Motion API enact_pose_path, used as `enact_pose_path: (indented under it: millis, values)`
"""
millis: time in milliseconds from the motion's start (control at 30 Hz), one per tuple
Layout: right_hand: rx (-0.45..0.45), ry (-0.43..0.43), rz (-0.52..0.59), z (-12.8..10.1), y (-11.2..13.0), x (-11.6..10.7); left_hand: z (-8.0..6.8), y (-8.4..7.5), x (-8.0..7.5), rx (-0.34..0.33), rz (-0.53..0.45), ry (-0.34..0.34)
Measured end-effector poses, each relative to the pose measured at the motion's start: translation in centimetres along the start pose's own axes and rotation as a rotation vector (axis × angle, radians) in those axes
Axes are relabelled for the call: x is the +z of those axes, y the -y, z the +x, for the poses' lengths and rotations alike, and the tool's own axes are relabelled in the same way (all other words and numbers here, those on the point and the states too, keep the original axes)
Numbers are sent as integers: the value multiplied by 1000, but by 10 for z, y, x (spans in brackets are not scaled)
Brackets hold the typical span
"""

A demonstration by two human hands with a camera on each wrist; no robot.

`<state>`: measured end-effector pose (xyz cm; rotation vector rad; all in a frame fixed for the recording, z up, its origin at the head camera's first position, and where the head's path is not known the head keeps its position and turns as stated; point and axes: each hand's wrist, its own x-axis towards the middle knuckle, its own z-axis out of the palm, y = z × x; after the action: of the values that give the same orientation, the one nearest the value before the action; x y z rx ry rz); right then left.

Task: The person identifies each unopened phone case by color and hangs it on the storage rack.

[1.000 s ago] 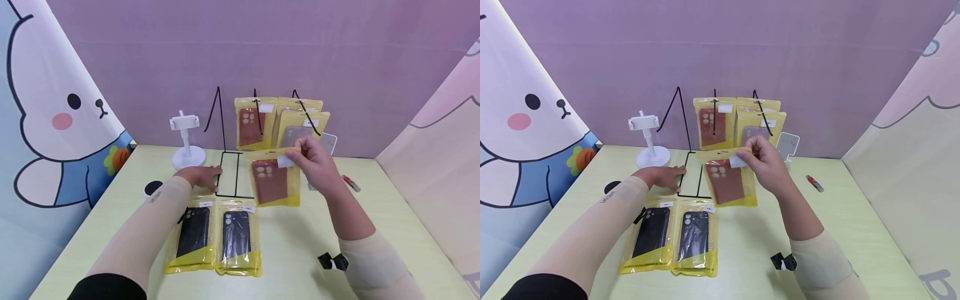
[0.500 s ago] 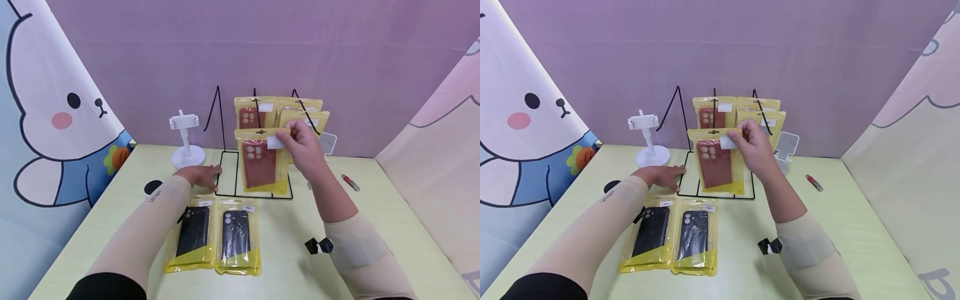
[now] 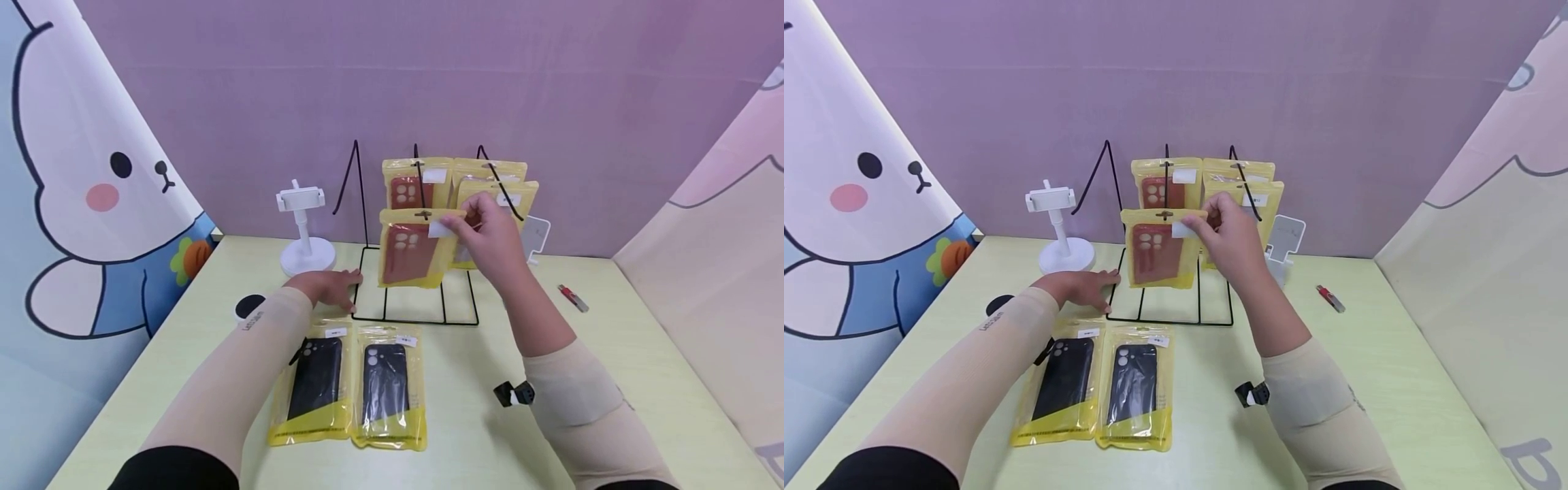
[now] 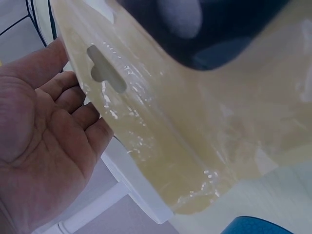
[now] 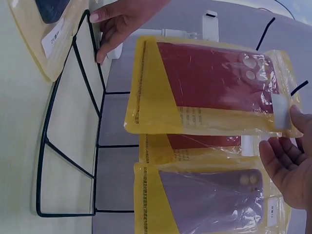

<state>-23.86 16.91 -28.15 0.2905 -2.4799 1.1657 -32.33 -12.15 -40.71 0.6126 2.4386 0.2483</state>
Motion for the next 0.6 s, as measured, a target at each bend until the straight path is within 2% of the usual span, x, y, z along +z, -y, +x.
enact_pose_path:
  millis: [167,300,600]
  values:
    - [-24,-36,-100,5,4,3,-2,0,0,-4,-1,-4]
    - [-33,-67,-124,12,5,6,-2,-1,-1,-9,-3,-3]
    - [24,-82,-198,30,2,11,-4,-2,0,-10,-7,4]
